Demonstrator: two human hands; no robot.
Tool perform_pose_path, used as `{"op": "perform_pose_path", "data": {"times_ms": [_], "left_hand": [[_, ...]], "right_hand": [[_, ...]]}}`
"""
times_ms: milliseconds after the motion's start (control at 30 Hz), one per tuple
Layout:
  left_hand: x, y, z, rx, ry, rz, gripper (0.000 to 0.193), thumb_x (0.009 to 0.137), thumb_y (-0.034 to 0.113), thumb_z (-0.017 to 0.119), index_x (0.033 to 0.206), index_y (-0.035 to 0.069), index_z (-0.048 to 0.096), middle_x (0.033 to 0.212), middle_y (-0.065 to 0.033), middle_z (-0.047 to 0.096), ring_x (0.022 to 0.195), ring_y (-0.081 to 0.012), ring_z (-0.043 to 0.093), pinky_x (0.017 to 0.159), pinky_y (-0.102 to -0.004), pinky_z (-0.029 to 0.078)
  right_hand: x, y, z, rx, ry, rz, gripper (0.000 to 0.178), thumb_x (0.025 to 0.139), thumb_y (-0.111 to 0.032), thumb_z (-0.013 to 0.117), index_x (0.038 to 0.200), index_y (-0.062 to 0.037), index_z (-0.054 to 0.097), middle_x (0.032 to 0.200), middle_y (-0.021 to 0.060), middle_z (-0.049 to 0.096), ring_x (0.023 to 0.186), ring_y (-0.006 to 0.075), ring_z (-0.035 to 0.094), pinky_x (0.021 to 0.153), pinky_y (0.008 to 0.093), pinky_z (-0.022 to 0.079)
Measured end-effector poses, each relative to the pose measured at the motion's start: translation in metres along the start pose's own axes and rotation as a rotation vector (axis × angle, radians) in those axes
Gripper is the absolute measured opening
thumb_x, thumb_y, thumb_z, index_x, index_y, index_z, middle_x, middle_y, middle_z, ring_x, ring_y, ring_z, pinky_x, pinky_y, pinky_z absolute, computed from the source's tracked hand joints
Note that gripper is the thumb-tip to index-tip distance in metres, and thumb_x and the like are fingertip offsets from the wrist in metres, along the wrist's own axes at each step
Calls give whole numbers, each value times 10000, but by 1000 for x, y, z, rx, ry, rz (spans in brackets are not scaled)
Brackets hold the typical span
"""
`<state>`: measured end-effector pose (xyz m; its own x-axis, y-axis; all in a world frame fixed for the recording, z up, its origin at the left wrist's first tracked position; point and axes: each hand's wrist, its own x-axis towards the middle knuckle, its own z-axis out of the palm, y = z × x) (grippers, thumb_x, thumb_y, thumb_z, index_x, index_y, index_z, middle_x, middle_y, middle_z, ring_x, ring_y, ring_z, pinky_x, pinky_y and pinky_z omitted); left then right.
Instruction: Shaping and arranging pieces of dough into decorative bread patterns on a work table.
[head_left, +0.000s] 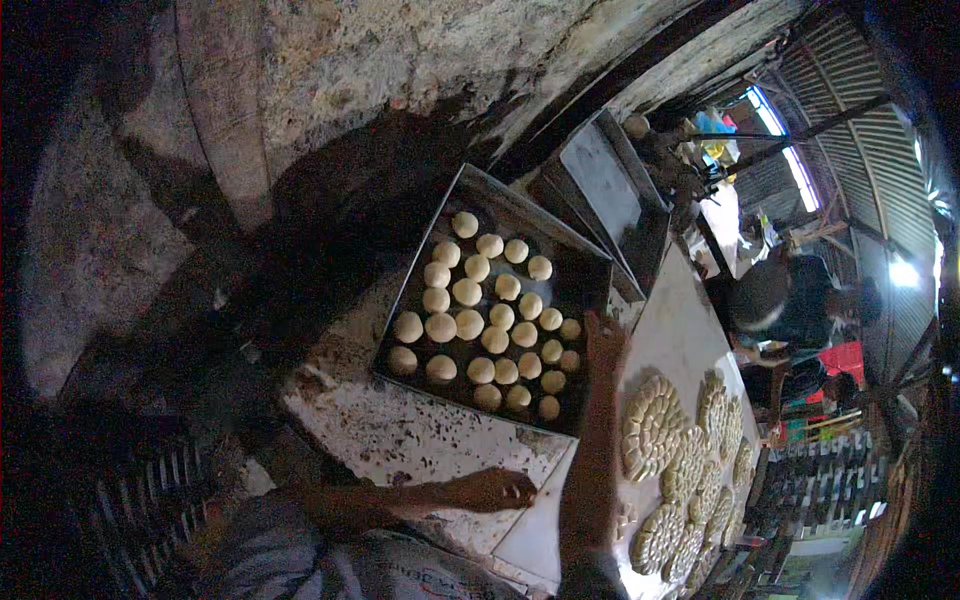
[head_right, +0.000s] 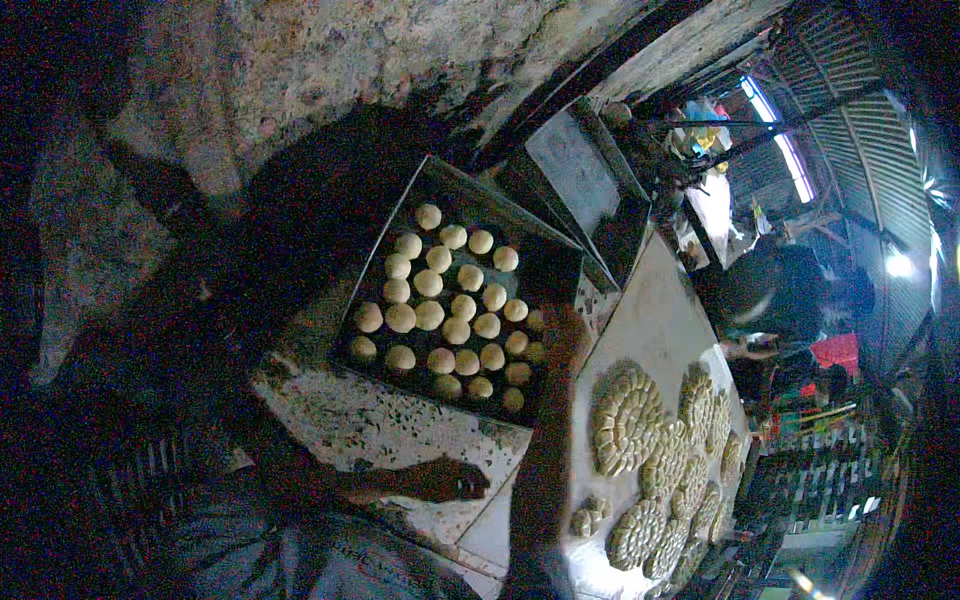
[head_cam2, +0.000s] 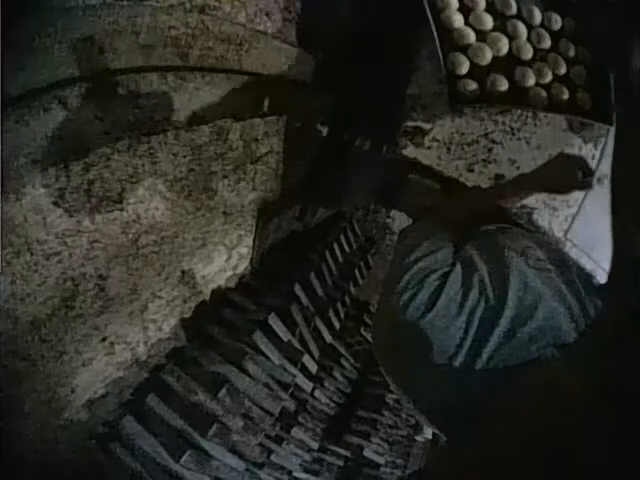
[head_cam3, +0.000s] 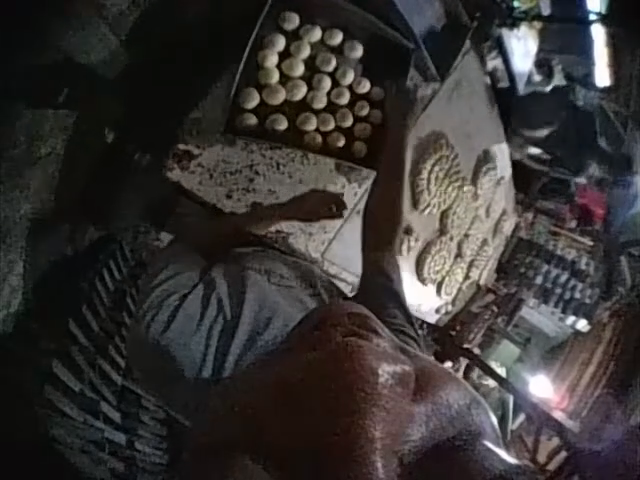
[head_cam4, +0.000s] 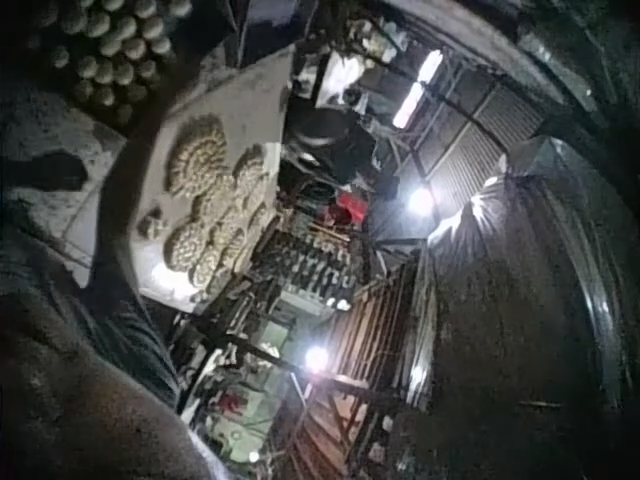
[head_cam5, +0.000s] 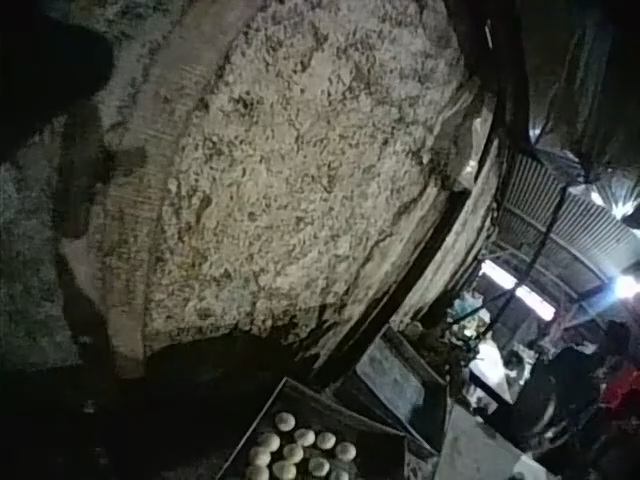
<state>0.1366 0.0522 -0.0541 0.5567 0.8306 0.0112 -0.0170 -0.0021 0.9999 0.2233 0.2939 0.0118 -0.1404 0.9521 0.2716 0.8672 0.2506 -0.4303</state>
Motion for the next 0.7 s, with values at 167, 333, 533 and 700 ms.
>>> {"op": "perform_pose_path", "data": {"times_ms": [167,333,533,700], "left_hand": [[5,-10,66,-162,-317,-86,444,828,361,575,1081,-2,550,993,-148,610,909,-234,584,823,-349,452],[49,-39,137,70,-285,-142,366,802,289,586,1012,-11,587,923,-151,628,836,-224,599,761,-331,472],[232,-93,226,609,6,-139,330,810,371,527,862,71,654,853,-161,645,772,-269,621,719,-390,474],[334,-190,224,842,423,-40,501,764,511,557,1084,126,568,1090,-187,552,1076,-349,464,926,-484,332]], "right_hand": [[-206,148,-21,283,486,202,141,859,-110,530,873,18,587,746,47,554,658,88,486,577,232,411],[-369,271,-116,77,670,767,267,855,-218,499,822,39,565,724,101,552,674,177,468,654,307,413],[-453,359,-167,371,786,967,202,846,-177,503,809,10,571,724,98,564,648,175,508,599,297,426],[-429,331,-139,246,640,525,125,821,-132,547,811,-10,572,746,143,556,650,258,544,611,338,443]]}}
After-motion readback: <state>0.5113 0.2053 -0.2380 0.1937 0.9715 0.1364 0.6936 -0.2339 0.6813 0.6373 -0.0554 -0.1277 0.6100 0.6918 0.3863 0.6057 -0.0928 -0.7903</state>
